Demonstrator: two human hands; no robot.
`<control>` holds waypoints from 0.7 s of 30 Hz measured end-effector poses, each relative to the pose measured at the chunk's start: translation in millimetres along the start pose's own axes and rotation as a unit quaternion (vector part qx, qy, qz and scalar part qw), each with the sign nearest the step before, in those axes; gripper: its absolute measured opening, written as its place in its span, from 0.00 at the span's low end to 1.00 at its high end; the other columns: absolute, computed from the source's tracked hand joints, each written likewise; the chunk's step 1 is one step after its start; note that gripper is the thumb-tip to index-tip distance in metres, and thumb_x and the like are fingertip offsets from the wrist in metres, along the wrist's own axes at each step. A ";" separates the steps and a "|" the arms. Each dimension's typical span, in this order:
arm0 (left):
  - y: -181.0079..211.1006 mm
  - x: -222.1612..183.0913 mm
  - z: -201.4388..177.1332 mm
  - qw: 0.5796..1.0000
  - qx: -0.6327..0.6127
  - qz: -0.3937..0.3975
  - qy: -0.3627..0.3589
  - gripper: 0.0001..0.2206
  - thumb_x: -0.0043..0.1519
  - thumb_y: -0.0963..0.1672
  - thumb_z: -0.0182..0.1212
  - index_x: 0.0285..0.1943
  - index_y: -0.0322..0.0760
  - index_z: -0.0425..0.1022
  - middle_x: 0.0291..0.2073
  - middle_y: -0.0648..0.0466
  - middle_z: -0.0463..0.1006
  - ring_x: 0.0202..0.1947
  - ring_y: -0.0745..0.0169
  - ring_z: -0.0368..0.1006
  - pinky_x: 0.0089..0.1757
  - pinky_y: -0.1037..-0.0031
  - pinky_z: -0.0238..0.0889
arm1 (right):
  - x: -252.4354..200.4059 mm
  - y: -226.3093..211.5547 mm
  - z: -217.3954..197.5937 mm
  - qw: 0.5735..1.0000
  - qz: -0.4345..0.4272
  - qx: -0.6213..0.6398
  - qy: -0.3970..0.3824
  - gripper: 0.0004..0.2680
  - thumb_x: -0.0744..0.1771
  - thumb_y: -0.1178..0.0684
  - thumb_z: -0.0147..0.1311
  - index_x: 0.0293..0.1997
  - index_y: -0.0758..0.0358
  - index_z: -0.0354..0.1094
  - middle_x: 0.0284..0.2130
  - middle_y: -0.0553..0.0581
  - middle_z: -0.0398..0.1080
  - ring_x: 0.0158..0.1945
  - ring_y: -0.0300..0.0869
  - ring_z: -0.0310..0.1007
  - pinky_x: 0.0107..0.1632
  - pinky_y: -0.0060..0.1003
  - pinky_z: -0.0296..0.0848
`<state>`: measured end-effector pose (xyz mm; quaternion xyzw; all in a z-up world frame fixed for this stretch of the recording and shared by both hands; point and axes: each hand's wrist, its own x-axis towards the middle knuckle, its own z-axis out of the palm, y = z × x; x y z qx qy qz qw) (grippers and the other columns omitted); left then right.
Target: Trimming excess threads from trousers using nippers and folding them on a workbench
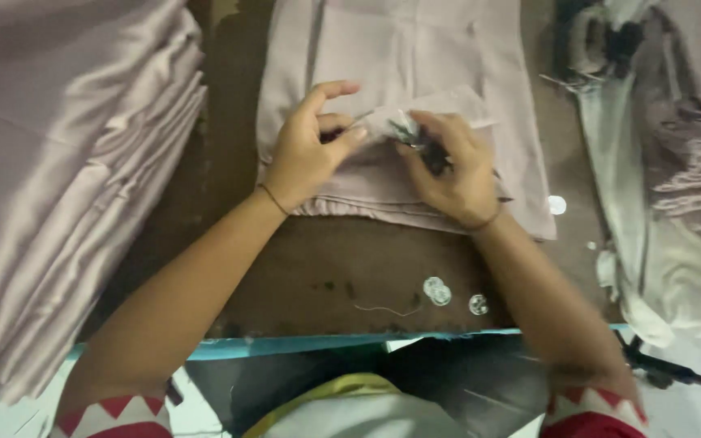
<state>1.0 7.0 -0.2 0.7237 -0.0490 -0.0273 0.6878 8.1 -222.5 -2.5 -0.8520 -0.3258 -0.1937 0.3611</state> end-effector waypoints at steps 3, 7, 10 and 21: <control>-1.9 -2.7 2.9 1.000 -0.007 0.015 -0.012 0.22 0.63 0.40 0.65 0.65 0.44 0.66 0.40 0.56 0.86 0.38 0.69 0.81 0.42 0.79 0.74 | -9.5 2.8 -2.4 1.000 -0.030 -0.001 0.002 0.15 0.68 0.64 0.64 0.60 0.69 0.66 0.47 0.67 0.72 0.47 0.50 0.75 0.51 0.38 0.74; -0.6 -4.9 6.8 1.000 0.015 0.017 0.002 0.21 0.62 0.38 0.65 0.63 0.47 0.66 0.46 0.46 0.87 0.44 0.59 0.86 0.36 0.81 0.82 | -10.1 -1.2 -2.1 0.999 -0.052 -0.002 -0.004 0.14 0.68 0.65 0.64 0.59 0.71 0.67 0.44 0.67 0.73 0.44 0.52 0.75 0.48 0.40 0.76; -6.6 -4.2 5.0 0.998 -0.010 0.058 0.003 0.20 0.63 0.38 0.65 0.63 0.42 0.67 0.51 0.50 0.82 0.47 0.61 0.84 0.47 0.78 0.79 | -7.3 -8.3 -1.4 0.997 -0.069 -0.019 -0.008 0.13 0.68 0.65 0.64 0.58 0.72 0.69 0.45 0.67 0.73 0.43 0.53 0.76 0.47 0.41 0.77; -5.0 -6.2 5.9 0.997 -0.017 0.073 0.011 0.19 0.63 0.38 0.65 0.62 0.41 0.68 0.53 0.54 0.82 0.49 0.65 0.82 0.56 0.77 0.70 | -6.2 -14.2 -3.5 0.996 -0.072 -0.043 -0.011 0.13 0.68 0.64 0.64 0.58 0.72 0.70 0.44 0.65 0.73 0.42 0.50 0.76 0.43 0.39 0.78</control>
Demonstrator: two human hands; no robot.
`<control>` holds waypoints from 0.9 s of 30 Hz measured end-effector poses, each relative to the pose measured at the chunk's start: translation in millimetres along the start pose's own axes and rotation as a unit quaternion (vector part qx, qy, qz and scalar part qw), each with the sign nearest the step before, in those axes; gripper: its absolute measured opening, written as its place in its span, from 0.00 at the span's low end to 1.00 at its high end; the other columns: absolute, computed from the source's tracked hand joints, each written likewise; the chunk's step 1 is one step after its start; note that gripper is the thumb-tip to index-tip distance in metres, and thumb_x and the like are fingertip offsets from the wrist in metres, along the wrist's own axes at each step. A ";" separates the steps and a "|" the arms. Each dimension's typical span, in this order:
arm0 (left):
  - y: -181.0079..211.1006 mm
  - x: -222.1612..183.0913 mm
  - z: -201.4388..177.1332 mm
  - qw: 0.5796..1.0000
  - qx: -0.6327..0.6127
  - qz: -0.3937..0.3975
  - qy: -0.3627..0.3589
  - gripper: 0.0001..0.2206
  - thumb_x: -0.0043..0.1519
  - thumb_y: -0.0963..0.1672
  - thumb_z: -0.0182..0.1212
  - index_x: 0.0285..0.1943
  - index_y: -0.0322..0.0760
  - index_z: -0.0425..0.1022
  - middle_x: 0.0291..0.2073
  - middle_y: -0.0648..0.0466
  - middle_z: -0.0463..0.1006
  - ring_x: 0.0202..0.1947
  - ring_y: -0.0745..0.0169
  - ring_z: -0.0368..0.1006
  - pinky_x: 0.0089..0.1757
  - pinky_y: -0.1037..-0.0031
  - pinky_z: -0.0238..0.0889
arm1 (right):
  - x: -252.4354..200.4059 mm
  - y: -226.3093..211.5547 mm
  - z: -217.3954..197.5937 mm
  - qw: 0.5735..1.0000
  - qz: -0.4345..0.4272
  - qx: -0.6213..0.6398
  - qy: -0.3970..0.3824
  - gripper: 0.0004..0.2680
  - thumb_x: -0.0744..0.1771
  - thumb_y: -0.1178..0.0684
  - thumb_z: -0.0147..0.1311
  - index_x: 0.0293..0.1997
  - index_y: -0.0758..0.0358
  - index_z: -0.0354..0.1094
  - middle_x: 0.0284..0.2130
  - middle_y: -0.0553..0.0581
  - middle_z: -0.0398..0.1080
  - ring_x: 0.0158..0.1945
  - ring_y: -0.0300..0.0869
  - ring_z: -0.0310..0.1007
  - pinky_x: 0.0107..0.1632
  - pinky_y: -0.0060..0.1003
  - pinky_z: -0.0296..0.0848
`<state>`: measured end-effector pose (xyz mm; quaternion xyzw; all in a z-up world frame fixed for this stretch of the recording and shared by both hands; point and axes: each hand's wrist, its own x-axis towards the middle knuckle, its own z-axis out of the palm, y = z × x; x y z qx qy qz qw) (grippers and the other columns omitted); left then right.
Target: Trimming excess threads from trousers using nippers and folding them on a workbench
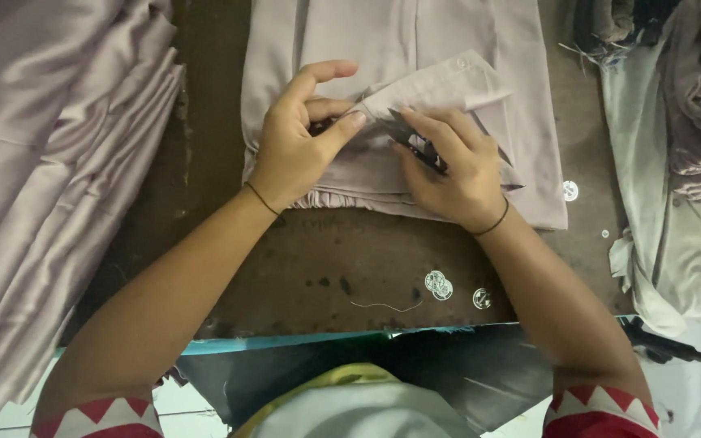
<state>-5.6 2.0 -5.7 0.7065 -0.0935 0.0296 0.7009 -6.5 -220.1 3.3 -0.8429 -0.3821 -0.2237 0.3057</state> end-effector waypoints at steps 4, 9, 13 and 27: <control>2.2 -0.4 -0.1 1.000 0.006 0.001 -0.003 0.19 0.63 0.39 0.66 0.62 0.41 0.68 0.47 0.52 0.85 0.47 0.66 0.82 0.58 0.75 0.70 | -0.3 1.0 1.2 1.000 -0.013 0.002 0.005 0.13 0.68 0.65 0.64 0.58 0.73 0.69 0.45 0.66 0.73 0.43 0.52 0.76 0.45 0.40 0.77; 3.6 -0.7 -0.2 1.000 0.005 0.002 -0.006 0.18 0.63 0.39 0.65 0.62 0.43 0.68 0.41 0.52 0.86 0.45 0.68 0.81 0.57 0.76 0.68 | -0.6 0.4 1.1 1.000 -0.011 -0.006 0.011 0.11 0.69 0.64 0.64 0.56 0.74 0.70 0.43 0.66 0.73 0.41 0.51 0.76 0.40 0.39 0.77; 2.8 -0.5 -0.7 1.000 0.009 0.004 -0.006 0.18 0.63 0.38 0.65 0.62 0.41 0.68 0.52 0.52 0.82 0.48 0.63 0.82 0.53 0.77 0.75 | -1.5 1.0 1.4 1.000 -0.004 0.005 0.011 0.12 0.68 0.65 0.65 0.56 0.73 0.69 0.45 0.66 0.73 0.40 0.50 0.76 0.39 0.38 0.77; 3.2 -0.2 0.0 1.000 0.017 0.007 -0.019 0.16 0.64 0.39 0.64 0.60 0.40 0.70 0.46 0.53 0.84 0.46 0.65 0.83 0.53 0.77 0.74 | 1.0 -0.7 1.1 1.000 -0.010 0.015 0.005 0.12 0.68 0.66 0.64 0.56 0.75 0.69 0.44 0.68 0.73 0.43 0.53 0.77 0.46 0.41 0.78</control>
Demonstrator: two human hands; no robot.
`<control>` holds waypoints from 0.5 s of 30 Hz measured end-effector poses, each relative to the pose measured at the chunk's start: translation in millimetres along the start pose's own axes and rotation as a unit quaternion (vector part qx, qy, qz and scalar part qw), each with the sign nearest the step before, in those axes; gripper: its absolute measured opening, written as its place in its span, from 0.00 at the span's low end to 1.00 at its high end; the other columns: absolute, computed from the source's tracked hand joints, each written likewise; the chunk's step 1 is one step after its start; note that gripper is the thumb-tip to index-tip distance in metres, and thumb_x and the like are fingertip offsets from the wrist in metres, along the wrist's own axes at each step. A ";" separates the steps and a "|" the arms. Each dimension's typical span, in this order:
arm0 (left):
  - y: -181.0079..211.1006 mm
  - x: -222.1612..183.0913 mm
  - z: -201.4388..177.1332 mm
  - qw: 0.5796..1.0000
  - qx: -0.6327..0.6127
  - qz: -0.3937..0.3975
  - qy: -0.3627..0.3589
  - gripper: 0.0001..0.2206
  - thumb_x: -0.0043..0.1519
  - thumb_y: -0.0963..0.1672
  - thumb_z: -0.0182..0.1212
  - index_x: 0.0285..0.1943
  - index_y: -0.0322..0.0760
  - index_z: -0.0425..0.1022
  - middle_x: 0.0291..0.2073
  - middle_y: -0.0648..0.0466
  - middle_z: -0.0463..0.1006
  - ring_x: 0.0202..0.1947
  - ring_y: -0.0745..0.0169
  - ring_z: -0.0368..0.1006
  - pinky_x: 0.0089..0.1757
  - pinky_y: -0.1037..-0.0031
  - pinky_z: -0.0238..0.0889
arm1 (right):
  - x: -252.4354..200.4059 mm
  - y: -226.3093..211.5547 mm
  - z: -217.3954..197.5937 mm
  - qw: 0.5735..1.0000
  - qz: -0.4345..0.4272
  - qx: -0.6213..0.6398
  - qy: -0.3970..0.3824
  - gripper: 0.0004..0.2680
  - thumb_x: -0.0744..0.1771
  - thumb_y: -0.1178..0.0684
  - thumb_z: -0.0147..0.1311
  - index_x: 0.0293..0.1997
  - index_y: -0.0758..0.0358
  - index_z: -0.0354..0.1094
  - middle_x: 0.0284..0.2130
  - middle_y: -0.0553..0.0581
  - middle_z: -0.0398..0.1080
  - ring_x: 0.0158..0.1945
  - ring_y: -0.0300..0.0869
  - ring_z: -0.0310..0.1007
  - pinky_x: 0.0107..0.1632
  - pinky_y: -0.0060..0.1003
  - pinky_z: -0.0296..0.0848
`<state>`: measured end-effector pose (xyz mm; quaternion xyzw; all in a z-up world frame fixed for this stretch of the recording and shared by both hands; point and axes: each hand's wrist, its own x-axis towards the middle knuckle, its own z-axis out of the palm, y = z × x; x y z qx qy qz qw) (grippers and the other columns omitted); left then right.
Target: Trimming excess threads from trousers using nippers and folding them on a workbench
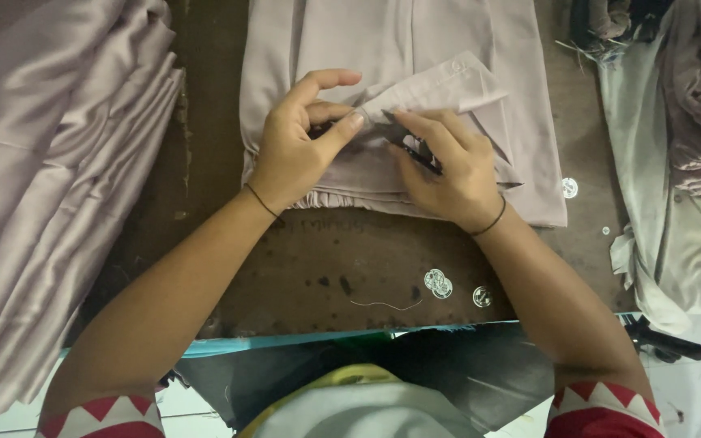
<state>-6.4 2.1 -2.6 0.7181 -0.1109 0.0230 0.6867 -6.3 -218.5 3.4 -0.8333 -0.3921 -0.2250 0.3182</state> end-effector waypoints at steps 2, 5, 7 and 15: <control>-2.2 0.4 -0.3 1.000 -0.017 0.004 -0.009 0.15 0.66 0.38 0.60 0.61 0.38 0.70 0.55 0.52 0.79 0.50 0.62 0.81 0.51 0.78 0.77 | -0.6 0.4 -1.1 1.000 -0.019 0.004 -0.019 0.12 0.68 0.64 0.64 0.56 0.74 0.70 0.46 0.70 0.75 0.43 0.51 0.79 0.45 0.40 0.81; 1.1 0.0 0.4 0.999 -0.035 -0.025 0.000 0.14 0.66 0.39 0.60 0.61 0.40 0.71 0.41 0.52 0.85 0.41 0.70 0.80 0.44 0.82 0.73 | 4.1 -1.2 -1.1 0.995 -0.077 0.046 -0.043 0.11 0.69 0.64 0.61 0.57 0.75 0.68 0.47 0.70 0.76 0.47 0.55 0.81 0.49 0.42 0.81; 1.3 -0.2 -0.4 0.999 -0.029 -0.027 0.000 0.14 0.66 0.39 0.60 0.61 0.40 0.71 0.40 0.53 0.85 0.39 0.71 0.79 0.43 0.82 0.73 | 1.3 1.0 0.0 0.995 -0.079 0.038 -0.040 0.12 0.69 0.64 0.62 0.57 0.75 0.68 0.47 0.71 0.75 0.47 0.55 0.80 0.51 0.44 0.82; -1.9 1.7 -1.6 1.000 -0.017 -0.016 0.009 0.13 0.66 0.39 0.60 0.59 0.37 0.70 0.38 0.54 0.84 0.40 0.68 0.80 0.47 0.80 0.73 | -1.6 0.9 -1.5 0.999 0.014 0.033 -0.020 0.13 0.68 0.64 0.64 0.59 0.71 0.69 0.48 0.67 0.75 0.47 0.51 0.79 0.49 0.39 0.79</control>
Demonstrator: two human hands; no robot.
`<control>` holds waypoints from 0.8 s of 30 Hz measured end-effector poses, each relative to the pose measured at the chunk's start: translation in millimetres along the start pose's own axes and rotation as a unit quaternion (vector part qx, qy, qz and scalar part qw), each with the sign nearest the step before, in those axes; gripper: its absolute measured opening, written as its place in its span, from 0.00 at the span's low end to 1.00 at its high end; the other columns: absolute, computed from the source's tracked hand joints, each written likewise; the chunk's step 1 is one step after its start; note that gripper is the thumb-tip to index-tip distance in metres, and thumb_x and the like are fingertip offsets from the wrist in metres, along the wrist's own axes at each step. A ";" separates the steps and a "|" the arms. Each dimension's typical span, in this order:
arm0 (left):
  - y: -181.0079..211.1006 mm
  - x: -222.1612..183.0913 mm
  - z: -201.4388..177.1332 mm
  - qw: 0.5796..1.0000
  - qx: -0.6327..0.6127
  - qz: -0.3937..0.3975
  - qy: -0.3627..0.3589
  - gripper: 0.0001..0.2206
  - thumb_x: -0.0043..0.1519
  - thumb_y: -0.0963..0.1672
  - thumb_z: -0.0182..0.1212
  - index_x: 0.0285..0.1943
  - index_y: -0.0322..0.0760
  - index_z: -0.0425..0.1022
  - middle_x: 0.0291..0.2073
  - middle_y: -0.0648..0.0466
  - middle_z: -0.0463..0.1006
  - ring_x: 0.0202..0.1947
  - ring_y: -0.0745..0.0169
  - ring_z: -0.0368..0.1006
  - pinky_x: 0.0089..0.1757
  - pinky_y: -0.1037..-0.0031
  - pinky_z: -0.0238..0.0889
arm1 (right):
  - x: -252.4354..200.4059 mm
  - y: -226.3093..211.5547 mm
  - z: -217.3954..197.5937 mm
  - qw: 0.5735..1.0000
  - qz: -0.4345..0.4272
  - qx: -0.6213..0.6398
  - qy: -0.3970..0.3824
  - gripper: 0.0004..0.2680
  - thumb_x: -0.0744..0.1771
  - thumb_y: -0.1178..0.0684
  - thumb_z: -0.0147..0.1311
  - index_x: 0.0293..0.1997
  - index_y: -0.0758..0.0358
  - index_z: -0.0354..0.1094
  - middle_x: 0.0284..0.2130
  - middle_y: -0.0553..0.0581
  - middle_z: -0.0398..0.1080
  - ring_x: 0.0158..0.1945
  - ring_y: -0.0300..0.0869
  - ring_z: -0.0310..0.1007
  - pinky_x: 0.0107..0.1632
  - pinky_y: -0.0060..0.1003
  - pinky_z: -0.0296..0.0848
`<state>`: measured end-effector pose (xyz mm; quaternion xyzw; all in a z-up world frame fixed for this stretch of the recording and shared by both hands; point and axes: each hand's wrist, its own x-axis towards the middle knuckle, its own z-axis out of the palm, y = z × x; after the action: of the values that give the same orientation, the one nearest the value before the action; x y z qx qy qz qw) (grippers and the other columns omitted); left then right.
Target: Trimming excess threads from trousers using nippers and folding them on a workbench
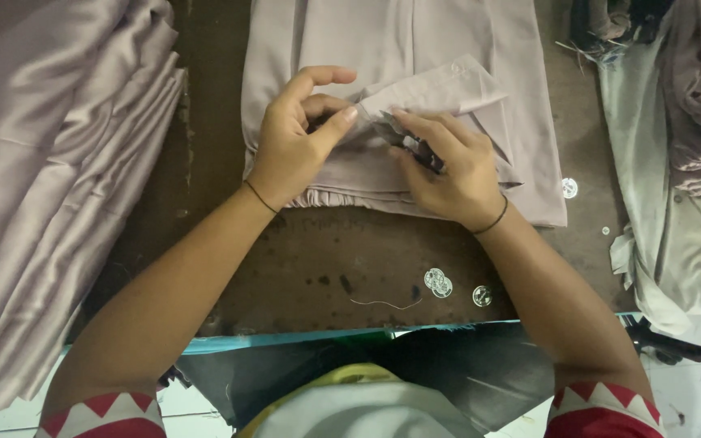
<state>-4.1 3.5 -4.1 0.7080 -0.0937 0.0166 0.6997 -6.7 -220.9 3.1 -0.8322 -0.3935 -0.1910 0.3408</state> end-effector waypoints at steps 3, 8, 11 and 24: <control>-1.3 0.4 -0.1 1.000 -0.014 -0.010 0.003 0.13 0.65 0.39 0.61 0.58 0.39 0.70 0.34 0.56 0.83 0.37 0.71 0.78 0.46 0.81 0.71 | 0.5 -1.0 1.4 1.000 0.014 -0.008 -0.003 0.12 0.68 0.62 0.66 0.56 0.73 0.71 0.47 0.68 0.76 0.47 0.51 0.80 0.51 0.40 0.78; 4.6 -0.4 -1.3 0.998 -0.042 -0.055 -0.015 0.12 0.66 0.38 0.60 0.58 0.41 0.72 0.31 0.57 0.82 0.25 0.77 0.65 0.30 0.85 0.58 | -0.1 0.5 6.0 1.000 -0.023 0.002 0.001 0.12 0.69 0.63 0.64 0.57 0.74 0.69 0.46 0.69 0.76 0.47 0.53 0.81 0.50 0.40 0.82; 4.2 1.0 -2.5 0.996 -0.056 -0.069 -0.012 0.12 0.66 0.39 0.61 0.57 0.41 0.72 0.29 0.58 0.81 0.27 0.77 0.66 0.33 0.84 0.61 | -2.4 3.0 10.0 1.000 -0.024 -0.003 0.003 0.12 0.69 0.62 0.64 0.57 0.73 0.68 0.47 0.69 0.76 0.49 0.54 0.81 0.51 0.41 0.82; 2.9 2.9 -2.0 0.994 -0.074 -0.075 -0.013 0.13 0.65 0.38 0.62 0.58 0.38 0.72 0.31 0.56 0.82 0.31 0.74 0.75 0.36 0.85 0.68 | 3.8 -0.2 6.9 0.999 -0.030 0.008 -0.020 0.12 0.69 0.63 0.63 0.57 0.75 0.67 0.45 0.69 0.75 0.45 0.53 0.79 0.48 0.40 0.80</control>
<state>-1.5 5.2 -0.8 0.6592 -0.0506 -0.0518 0.7484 -4.2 -213.8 0.6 -0.8211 -0.4264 -0.1810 0.3335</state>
